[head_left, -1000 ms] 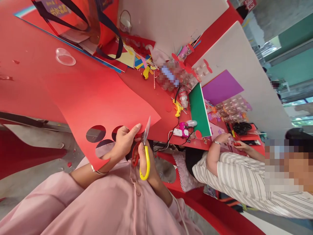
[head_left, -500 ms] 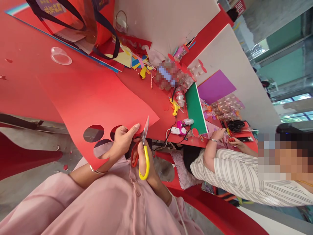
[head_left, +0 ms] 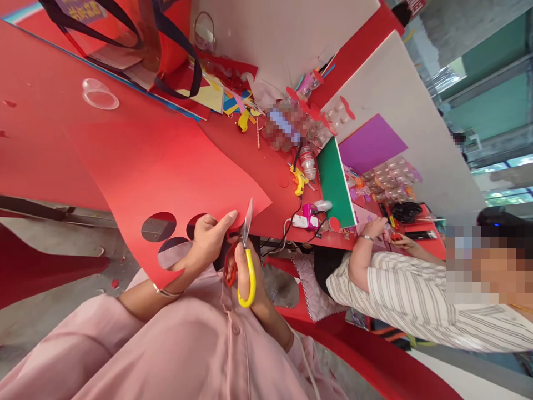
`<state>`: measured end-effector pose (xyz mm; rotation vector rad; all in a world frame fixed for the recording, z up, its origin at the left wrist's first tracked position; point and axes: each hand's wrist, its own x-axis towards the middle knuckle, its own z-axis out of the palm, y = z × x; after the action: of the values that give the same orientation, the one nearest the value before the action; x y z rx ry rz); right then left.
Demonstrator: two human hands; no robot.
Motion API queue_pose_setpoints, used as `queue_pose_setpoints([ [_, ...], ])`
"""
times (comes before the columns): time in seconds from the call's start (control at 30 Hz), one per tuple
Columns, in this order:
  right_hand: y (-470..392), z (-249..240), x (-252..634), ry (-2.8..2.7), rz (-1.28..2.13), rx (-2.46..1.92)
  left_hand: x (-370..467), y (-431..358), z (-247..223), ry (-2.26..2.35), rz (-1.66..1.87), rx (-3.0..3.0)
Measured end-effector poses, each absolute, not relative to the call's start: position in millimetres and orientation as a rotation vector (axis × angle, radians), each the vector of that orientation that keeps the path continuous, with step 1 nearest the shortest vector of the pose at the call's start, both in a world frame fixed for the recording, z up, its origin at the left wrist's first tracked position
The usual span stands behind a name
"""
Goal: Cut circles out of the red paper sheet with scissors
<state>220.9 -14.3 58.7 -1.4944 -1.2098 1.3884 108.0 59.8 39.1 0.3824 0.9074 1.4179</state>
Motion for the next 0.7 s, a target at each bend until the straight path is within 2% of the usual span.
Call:
queue_pose_setpoints([
  [0.7,-16.7,56.4,224.0,-1.23,1.411,-1.462,103.5,58.7,42.1,0.91,1.411,0.428],
])
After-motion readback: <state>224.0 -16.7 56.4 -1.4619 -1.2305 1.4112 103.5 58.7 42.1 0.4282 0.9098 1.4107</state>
